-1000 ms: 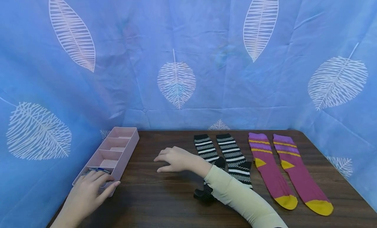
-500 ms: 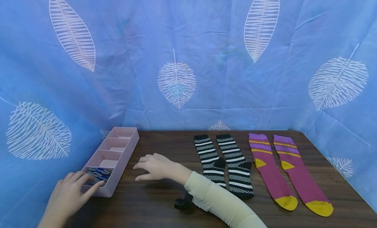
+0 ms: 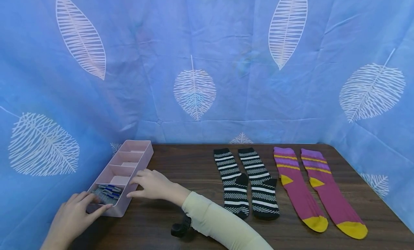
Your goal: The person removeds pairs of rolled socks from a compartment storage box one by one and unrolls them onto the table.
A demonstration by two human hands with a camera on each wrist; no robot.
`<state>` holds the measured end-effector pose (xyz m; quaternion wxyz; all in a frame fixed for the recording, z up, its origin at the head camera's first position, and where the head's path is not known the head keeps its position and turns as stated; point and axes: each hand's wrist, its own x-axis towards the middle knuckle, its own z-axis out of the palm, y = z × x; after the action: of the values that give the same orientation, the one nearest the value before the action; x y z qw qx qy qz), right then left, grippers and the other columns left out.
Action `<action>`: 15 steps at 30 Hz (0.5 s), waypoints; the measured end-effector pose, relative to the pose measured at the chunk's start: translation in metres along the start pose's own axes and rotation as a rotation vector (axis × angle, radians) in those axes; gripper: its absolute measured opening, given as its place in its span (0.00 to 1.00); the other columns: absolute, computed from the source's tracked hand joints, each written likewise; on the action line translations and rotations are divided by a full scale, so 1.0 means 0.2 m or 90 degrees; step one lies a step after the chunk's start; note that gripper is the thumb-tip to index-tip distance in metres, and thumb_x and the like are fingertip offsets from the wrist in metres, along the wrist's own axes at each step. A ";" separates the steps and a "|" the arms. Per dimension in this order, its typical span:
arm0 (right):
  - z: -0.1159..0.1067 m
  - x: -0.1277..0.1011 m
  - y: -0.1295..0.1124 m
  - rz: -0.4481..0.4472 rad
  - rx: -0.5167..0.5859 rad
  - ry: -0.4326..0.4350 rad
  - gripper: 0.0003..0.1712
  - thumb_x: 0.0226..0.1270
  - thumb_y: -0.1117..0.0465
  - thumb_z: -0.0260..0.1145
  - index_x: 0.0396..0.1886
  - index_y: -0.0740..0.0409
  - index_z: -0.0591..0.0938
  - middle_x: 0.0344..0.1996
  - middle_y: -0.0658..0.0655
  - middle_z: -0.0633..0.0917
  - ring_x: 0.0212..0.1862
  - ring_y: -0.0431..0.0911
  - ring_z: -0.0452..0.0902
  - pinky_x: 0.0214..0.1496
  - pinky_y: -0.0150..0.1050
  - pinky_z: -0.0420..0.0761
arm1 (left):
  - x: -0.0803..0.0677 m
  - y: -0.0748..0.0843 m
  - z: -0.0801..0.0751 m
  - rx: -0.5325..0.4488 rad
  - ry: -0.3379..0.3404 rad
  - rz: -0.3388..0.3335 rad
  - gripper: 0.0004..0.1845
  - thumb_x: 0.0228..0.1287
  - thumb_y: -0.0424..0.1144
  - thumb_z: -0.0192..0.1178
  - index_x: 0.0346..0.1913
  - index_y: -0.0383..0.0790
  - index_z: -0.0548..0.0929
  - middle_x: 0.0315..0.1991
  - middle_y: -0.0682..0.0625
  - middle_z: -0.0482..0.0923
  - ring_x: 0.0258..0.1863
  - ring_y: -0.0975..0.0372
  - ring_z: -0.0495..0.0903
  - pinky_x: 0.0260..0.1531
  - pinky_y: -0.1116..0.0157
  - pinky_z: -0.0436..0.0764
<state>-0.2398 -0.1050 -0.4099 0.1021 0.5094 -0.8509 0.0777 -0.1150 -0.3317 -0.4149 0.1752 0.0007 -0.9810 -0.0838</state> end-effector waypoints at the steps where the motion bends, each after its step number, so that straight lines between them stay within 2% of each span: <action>1: 0.01 0.02 -0.01 0.004 -0.002 0.006 0.25 0.68 0.33 0.55 0.53 0.38 0.83 0.48 0.40 0.82 0.48 0.34 0.77 0.46 0.24 0.76 | 0.00 0.00 0.01 0.000 0.017 0.009 0.22 0.47 0.63 0.71 0.28 0.46 0.84 0.28 0.52 0.77 0.29 0.56 0.74 0.27 0.49 0.73; 4: 0.04 0.06 -0.05 0.026 0.005 0.018 0.24 0.67 0.32 0.55 0.51 0.37 0.83 0.46 0.40 0.82 0.46 0.33 0.76 0.46 0.24 0.75 | -0.01 -0.01 0.02 0.001 0.059 0.034 0.21 0.43 0.60 0.74 0.26 0.47 0.83 0.27 0.52 0.77 0.28 0.56 0.74 0.26 0.50 0.73; 6: 0.06 0.08 -0.08 0.046 0.017 0.026 0.23 0.67 0.32 0.56 0.50 0.36 0.84 0.44 0.40 0.81 0.44 0.33 0.74 0.45 0.24 0.74 | -0.01 -0.01 0.03 0.001 0.065 0.034 0.22 0.42 0.60 0.74 0.26 0.46 0.83 0.28 0.52 0.77 0.28 0.56 0.74 0.26 0.49 0.74; 10: 0.09 0.11 -0.13 0.079 0.026 0.037 0.22 0.65 0.32 0.58 0.48 0.36 0.84 0.41 0.41 0.79 0.42 0.33 0.71 0.43 0.23 0.70 | -0.02 -0.01 0.03 0.003 0.053 0.022 0.23 0.42 0.62 0.74 0.27 0.45 0.83 0.29 0.50 0.79 0.30 0.54 0.75 0.28 0.48 0.74; 15: 0.09 0.14 -0.16 0.096 0.014 0.037 0.22 0.64 0.31 0.58 0.48 0.35 0.83 0.41 0.41 0.76 0.44 0.33 0.68 0.41 0.22 0.66 | -0.01 -0.02 0.03 0.000 0.028 0.001 0.25 0.44 0.64 0.72 0.28 0.45 0.83 0.31 0.48 0.80 0.33 0.52 0.75 0.30 0.47 0.74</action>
<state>-0.2255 -0.1486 -0.4198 0.1151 0.4426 -0.8825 0.1097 -0.1159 -0.3338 -0.4219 0.1971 0.0015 -0.9768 -0.0833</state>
